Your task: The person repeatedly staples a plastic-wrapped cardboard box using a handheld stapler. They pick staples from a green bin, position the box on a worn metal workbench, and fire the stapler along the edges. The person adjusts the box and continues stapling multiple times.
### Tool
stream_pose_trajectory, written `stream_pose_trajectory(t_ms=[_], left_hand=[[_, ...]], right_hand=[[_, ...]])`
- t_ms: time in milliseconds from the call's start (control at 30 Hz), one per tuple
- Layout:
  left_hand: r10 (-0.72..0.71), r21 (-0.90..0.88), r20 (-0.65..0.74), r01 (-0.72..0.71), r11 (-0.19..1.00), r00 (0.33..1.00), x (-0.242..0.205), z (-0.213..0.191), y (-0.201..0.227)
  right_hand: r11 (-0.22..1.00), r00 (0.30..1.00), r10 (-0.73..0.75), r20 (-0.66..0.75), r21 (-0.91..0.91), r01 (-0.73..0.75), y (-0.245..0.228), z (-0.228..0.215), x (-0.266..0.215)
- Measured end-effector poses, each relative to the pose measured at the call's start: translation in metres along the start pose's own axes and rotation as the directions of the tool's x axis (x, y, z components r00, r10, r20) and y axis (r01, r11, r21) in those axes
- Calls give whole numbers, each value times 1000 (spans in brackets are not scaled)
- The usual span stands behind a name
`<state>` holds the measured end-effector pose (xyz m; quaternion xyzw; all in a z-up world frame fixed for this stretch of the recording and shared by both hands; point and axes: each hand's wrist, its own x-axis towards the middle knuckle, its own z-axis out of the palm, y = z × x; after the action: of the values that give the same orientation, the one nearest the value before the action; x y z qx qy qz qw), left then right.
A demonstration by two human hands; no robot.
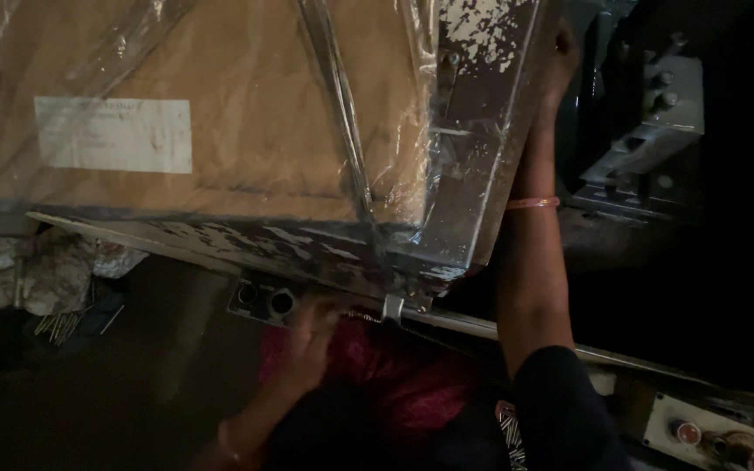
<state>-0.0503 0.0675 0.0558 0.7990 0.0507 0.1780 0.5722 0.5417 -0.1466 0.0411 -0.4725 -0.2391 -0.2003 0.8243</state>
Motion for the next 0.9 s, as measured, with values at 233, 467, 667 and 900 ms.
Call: stream_pose_trajectory(t_ms=[233, 467, 667, 900], left_hand=[[-115, -16, -39, 115, 993, 993, -16, -19, -6], [18, 381, -37, -2, 924, 999, -14, -31, -14], [132, 741, -203, 64, 668, 970, 16, -93, -32], [7, 947, 38, -38, 319, 999, 21, -151, -90]], right_hand=[[987, 999, 5, 48, -161, 3, -27, 9, -7], [947, 996, 78, -33, -309, -84, -3, -15, 11], [976, 986, 137, 89, -182, -119, 7, -39, -22], [961, 909, 271, 317, -27, -277, 39, 11, -66]])
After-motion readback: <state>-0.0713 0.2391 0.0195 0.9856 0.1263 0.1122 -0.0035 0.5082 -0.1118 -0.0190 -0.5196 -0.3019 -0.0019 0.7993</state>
